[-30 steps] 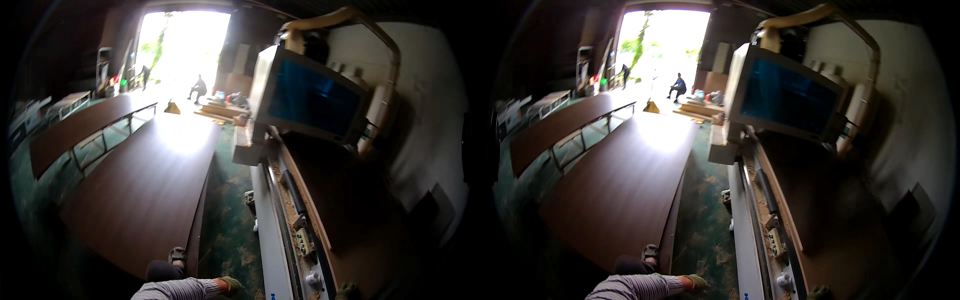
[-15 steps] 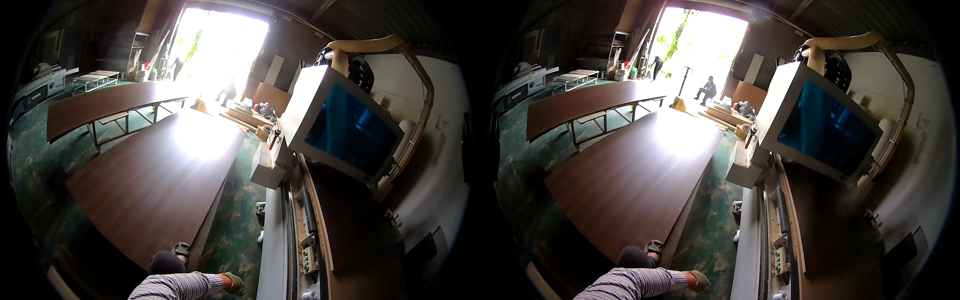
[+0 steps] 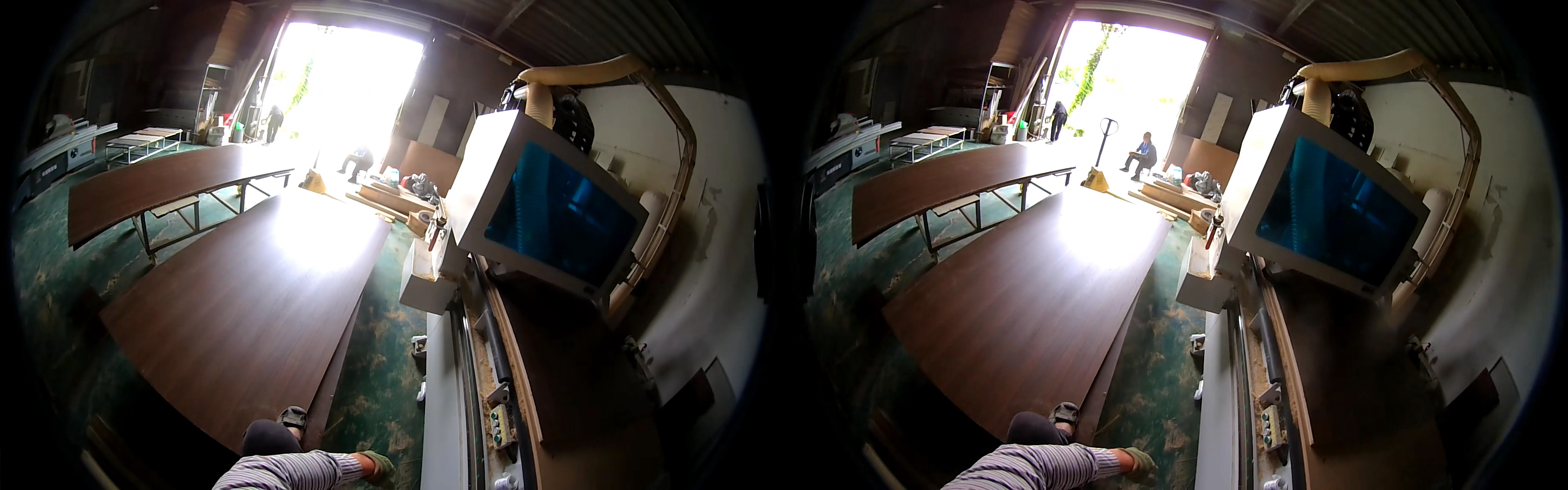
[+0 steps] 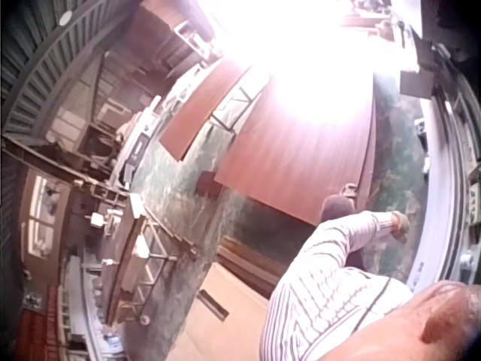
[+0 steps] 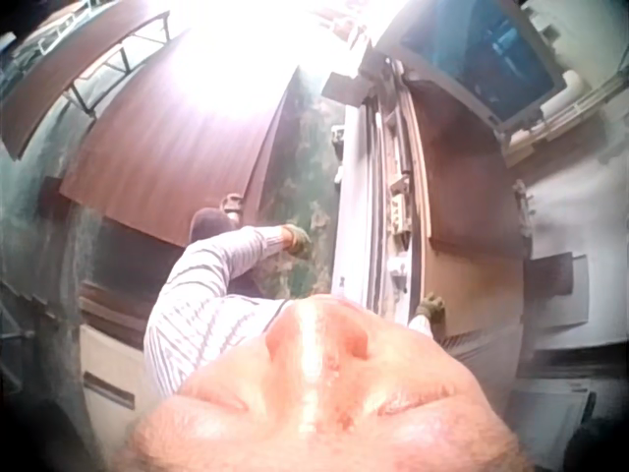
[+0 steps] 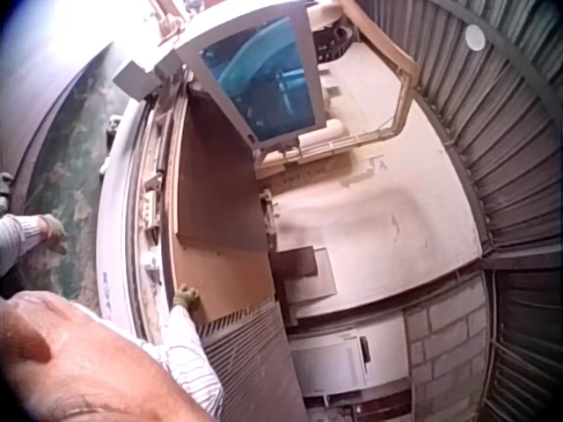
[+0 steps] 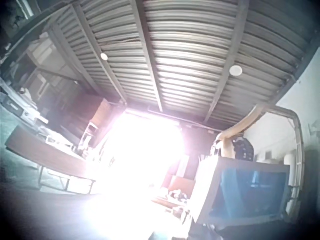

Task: The person operates a CNC machine to mill a wooden board. They guide the board into the machine, monitor the milling process, and remove the finished piece.

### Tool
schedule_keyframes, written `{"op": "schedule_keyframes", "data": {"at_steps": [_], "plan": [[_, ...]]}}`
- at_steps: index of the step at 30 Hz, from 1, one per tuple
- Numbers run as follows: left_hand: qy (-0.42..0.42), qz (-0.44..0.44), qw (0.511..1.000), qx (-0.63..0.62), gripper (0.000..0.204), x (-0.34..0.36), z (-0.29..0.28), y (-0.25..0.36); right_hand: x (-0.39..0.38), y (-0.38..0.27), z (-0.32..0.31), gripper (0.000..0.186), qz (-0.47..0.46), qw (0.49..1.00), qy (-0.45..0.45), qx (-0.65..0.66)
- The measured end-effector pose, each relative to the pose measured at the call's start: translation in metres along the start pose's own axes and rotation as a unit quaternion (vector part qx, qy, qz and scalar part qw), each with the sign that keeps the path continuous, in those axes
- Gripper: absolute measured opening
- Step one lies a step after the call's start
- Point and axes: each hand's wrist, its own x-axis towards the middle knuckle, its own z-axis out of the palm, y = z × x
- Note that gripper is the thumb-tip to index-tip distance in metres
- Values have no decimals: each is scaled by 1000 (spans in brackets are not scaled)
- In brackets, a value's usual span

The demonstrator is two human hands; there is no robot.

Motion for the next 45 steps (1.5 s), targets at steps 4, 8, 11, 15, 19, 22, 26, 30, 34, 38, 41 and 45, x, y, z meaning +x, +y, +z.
{"op": "schedule_keyframes", "data": {"at_steps": [4,8,11,15,19,22,26,30,34,38,41,45], "plan": [[-66,-12,997,-28,53,-10,-10,-1,-25,-47,-25,53,-1,999,26,29],[-70,-21,997,-19,51,-29,-37,23,-33,-45,-64,56,23,999,-45,11],[-53,-18,998,-11,44,-22,-27,20,-12,-23,-22,57,21,998,-55,23],[-64,-33,997,-10,45,-18,-24,17,-8,-16,-5,55,26,999,-28,13],[-57,-34,998,-16,48,-17,-25,17,-3,-15,-1,54,28,999,-15,8],[-59,-27,998,-19,50,-16,-25,17,-2,-23,-7,52,20,1000,-1,0],[-51,-34,998,-18,53,-19,-23,19,-28,-38,-39,50,-13,999,27,22],[-30,-16,999,-21,55,-26,-29,23,4,-11,-7,51,-10,999,20,35],[-25,-3,999,-38,56,-33,-33,21,-3,-17,-5,52,2,999,-24,-42],[-63,-17,997,-36,55,-49,-62,39,1,-8,2,53,-10,999,8,-39],[-63,-27,997,-27,55,-43,-50,34,-13,-18,2,54,11,1000,7,-28],[-31,-20,998,-43,55,-25,-31,27,10,7,28,54,-20,997,40,-55]]}}
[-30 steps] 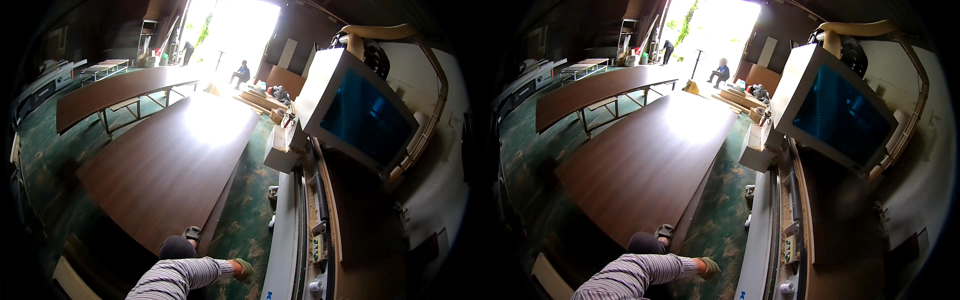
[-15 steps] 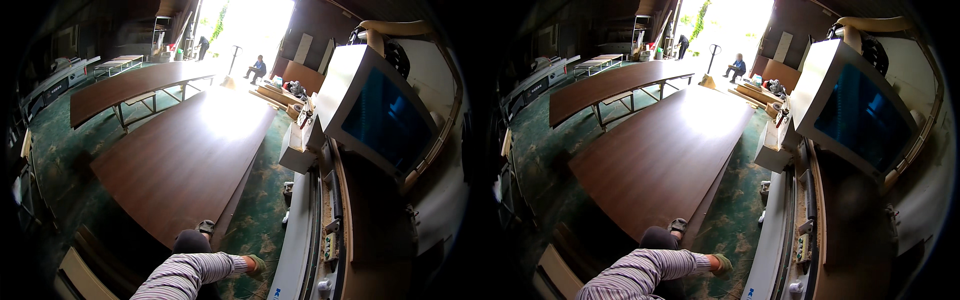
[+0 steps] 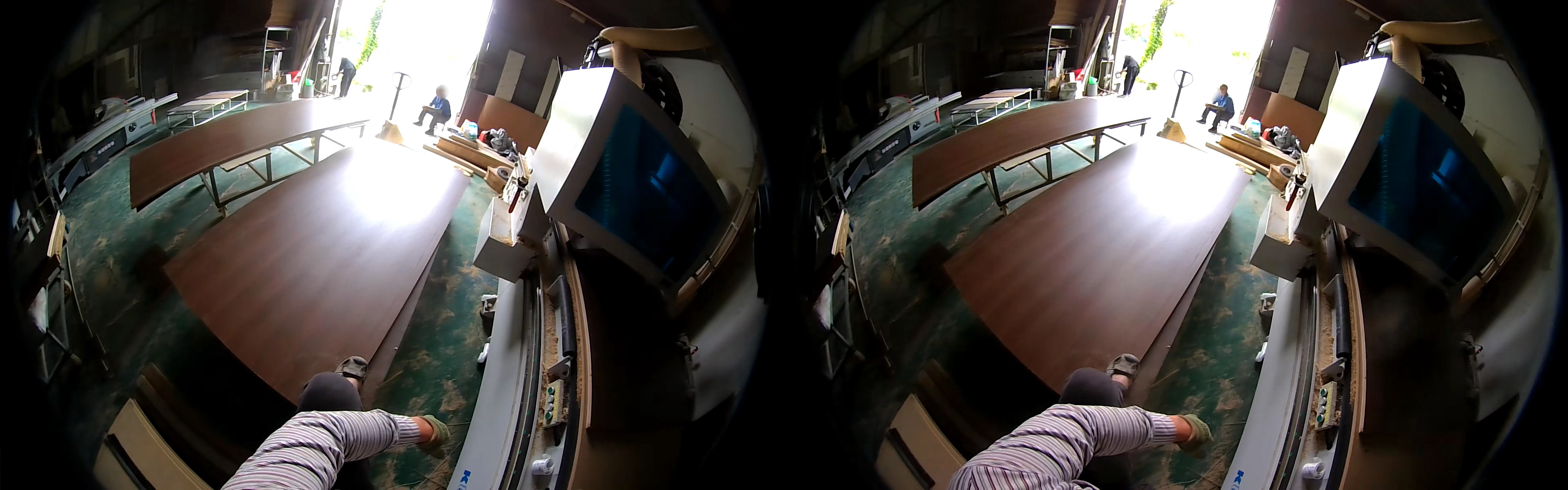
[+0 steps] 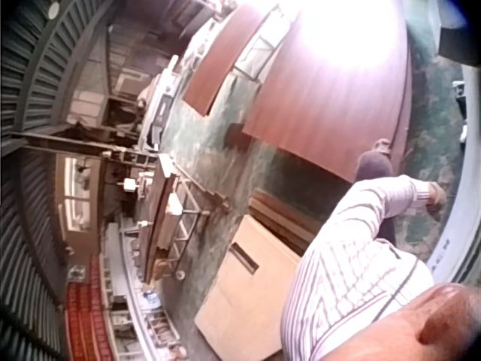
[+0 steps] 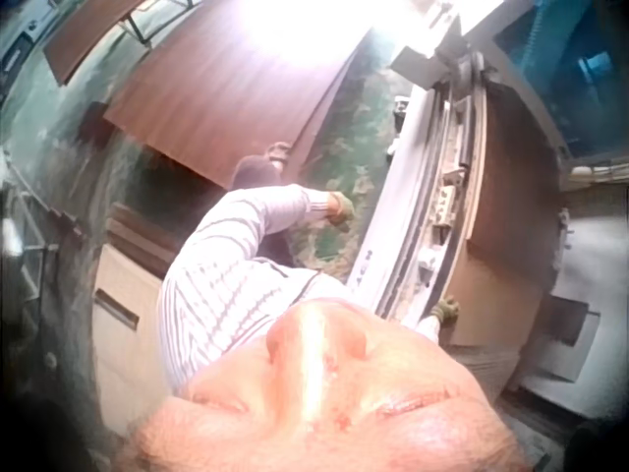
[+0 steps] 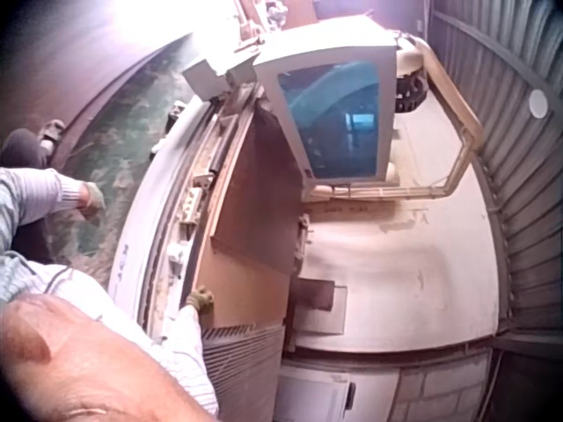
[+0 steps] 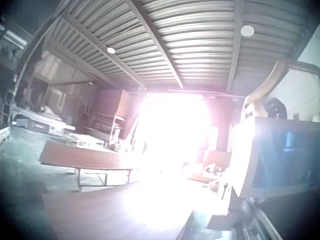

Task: The person operates a CNC machine to mill a wooden board. They guide the board into the machine, monitor the milling process, and remove the finished piece.

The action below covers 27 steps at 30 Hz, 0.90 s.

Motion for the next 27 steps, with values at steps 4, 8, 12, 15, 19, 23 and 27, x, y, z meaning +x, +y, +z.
{"op": "schedule_keyframes", "data": {"at_steps": [4,8,12,15,19,23,27], "plan": [[3,-1,1000,21,56,-3,-2,2,10,9,15,53,-12,1000,-9,18],[-50,-23,998,18,56,-16,-21,12,-32,-32,-54,52,28,996,-75,29],[-21,-14,999,20,57,-2,-6,2,-7,-23,-23,52,14,998,-10,59],[-27,-10,999,23,57,-4,-11,5,-19,-32,-49,51,34,998,-22,53],[-30,4,999,13,56,-1,-10,4,-25,-30,-62,51,54,997,-22,51],[-51,20,998,23,57,-1,-18,12,-12,-22,-60,23,68,982,-91,150],[-50,-12,998,24,66,13,-6,2,-23,-44,-68,30,-11,982,42,183]]}}
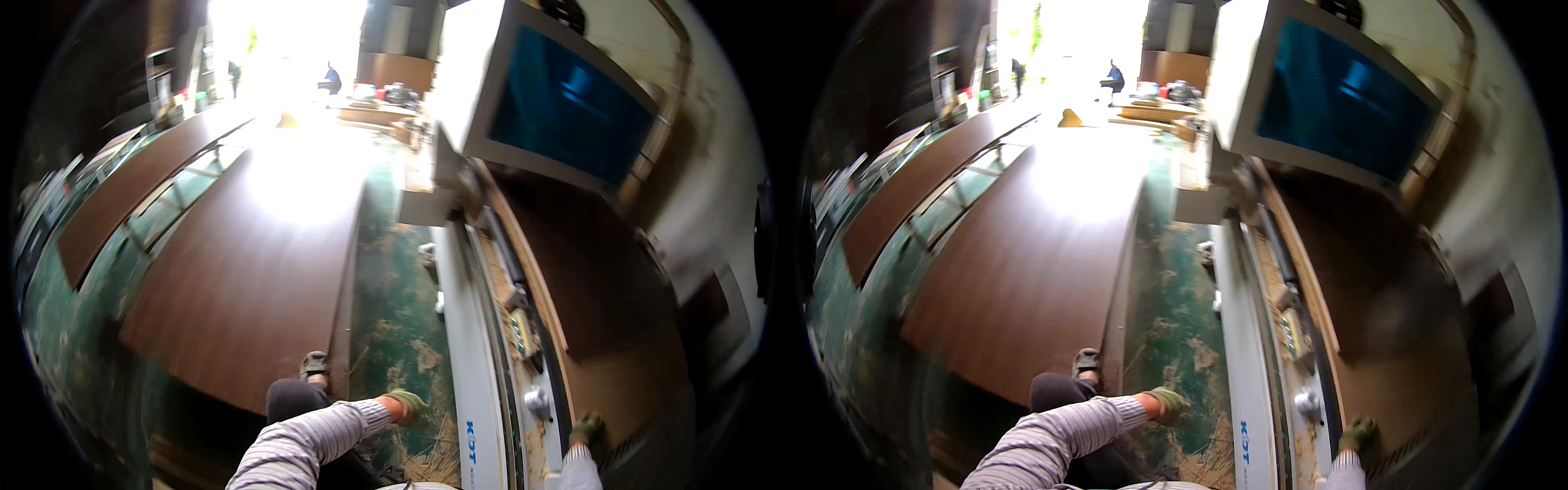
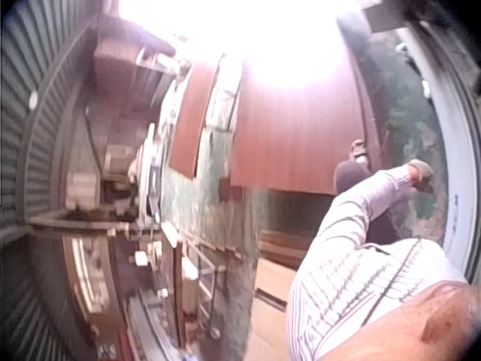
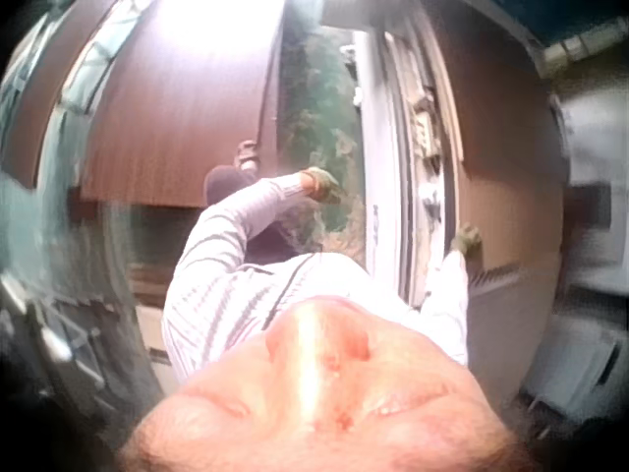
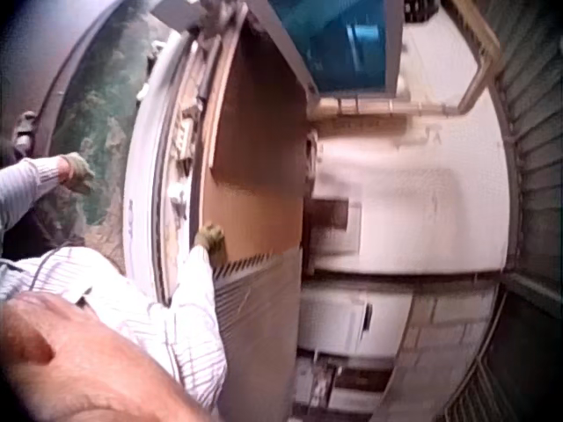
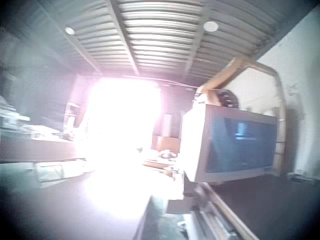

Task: The person operates a CNC machine to mill a wooden board. They guide the board into the machine, monitor the milling process, and remove the finished piece.

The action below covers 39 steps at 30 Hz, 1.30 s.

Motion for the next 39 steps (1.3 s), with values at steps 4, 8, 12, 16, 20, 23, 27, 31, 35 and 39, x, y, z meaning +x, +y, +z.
{"op": "schedule_keyframes", "data": {"at_steps": [4,8,12,16,20,23,27,31,35,39], "plan": [[-28,-29,999,31,68,13,-1,4,0,-4,9,28,-30,997,74,-13],[-74,-47,995,48,71,14,-17,17,-3,-16,-15,28,-9,998,24,-49],[-76,-44,995,47,72,23,-10,18,-2,-21,-24,34,29,998,-12,-51],[-72,-29,996,53,73,33,2,15,3,-23,-25,37,37,997,-12,-62],[-62,-29,997,39,73,31,0,20,0,-19,-27,37,38,997,-4,-65],[-71,-1,997,43,75,53,18,2,-5,-12,-23,36,40,997,15,-72],[-47,29,996,66,75,75,67,-32,0,-19,-16,38,21,996,5,-81],[-53,19,997,59,75,71,60,-23,2,-19,-20,38,19,995,-7,-98],[-65,12,995,73,75,66,45,-10,-1,-14,-22,37,17,996,22,-85],[-77,-30,996,46,74,44,18,19,-1,-10,-10,33,-14,994,71,-81]]}}
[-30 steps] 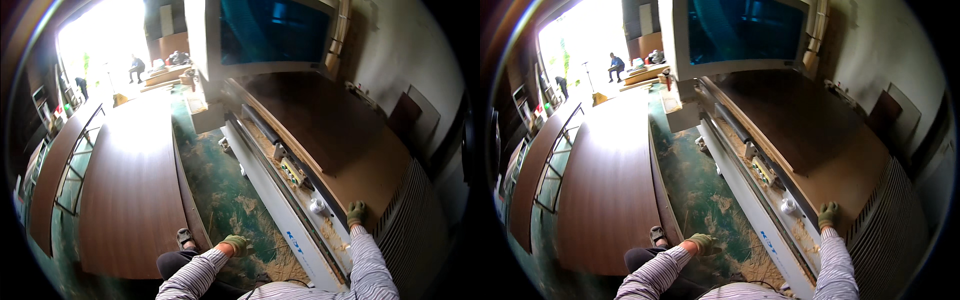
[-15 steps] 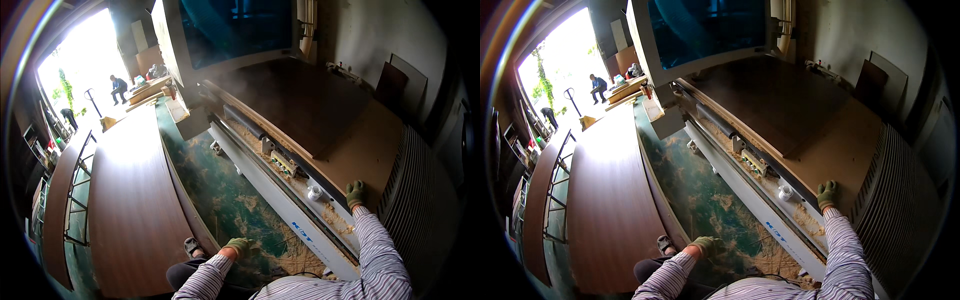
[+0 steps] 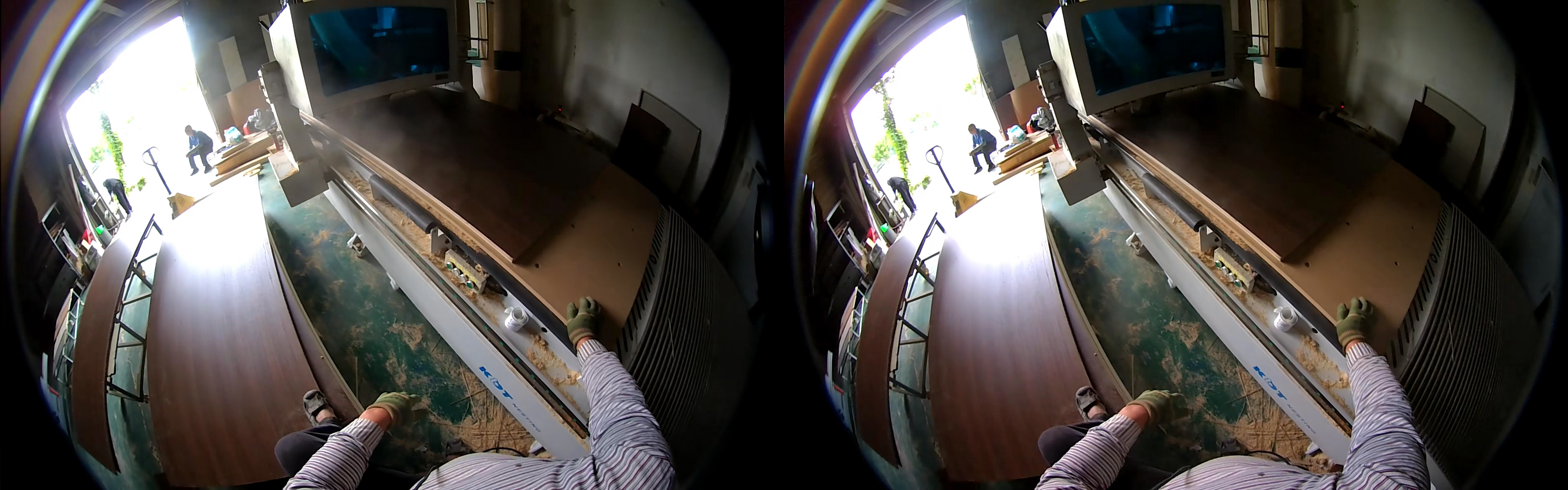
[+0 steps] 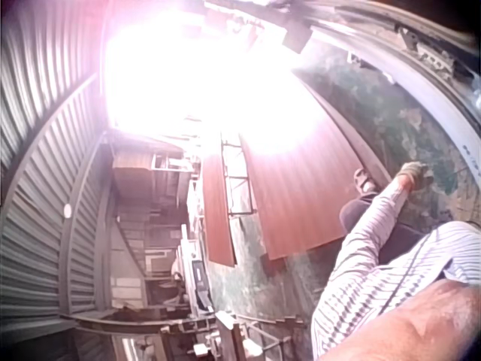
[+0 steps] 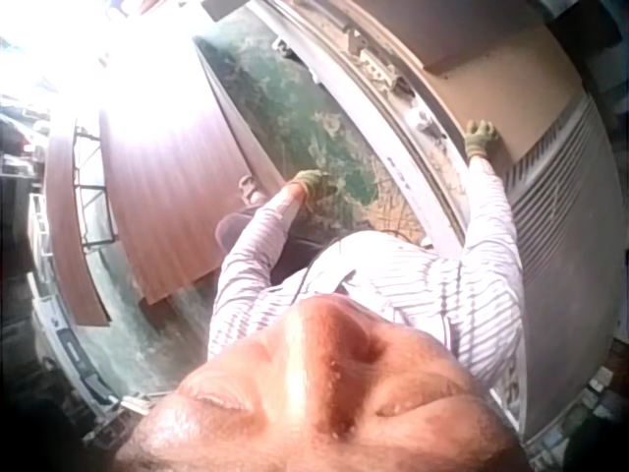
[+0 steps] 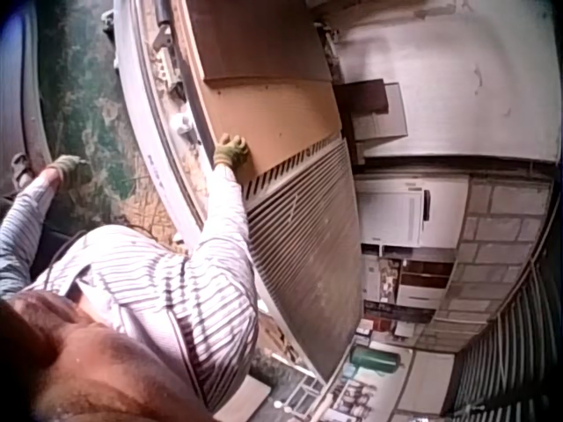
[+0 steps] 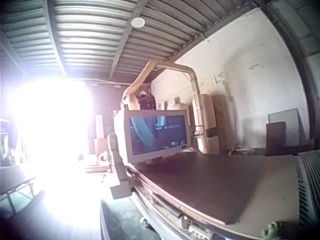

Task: The person operates a CNC machine to mill a wooden board. They guide the board into the machine, monitor the milling process, and remove the finished piece.

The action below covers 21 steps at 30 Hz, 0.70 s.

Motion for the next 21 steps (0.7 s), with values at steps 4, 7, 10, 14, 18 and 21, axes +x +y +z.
{"op": "schedule_keyframes", "data": {"at_steps": [4,7,10,14,18,21], "plan": [[8,6,1000,4,71,0,1,-4,-1,4,7,35,-4,1000,-2,18],[5,12,1000,-22,69,-2,-1,-8,-1,6,9,35,13,999,-26,17],[19,-3,1000,6,64,-8,-12,-13,-4,4,8,34,20,1000,-12,1],[10,13,995,100,61,-15,-35,-21,2,-6,-4,35,17,998,-51,16],[67,11,992,111,63,-35,-61,7,2,-2,11,35,-12,999,-17,26],[93,50,991,79,68,-14,-48,7,-6,17,15,37,-16,1000,7,14]]}}
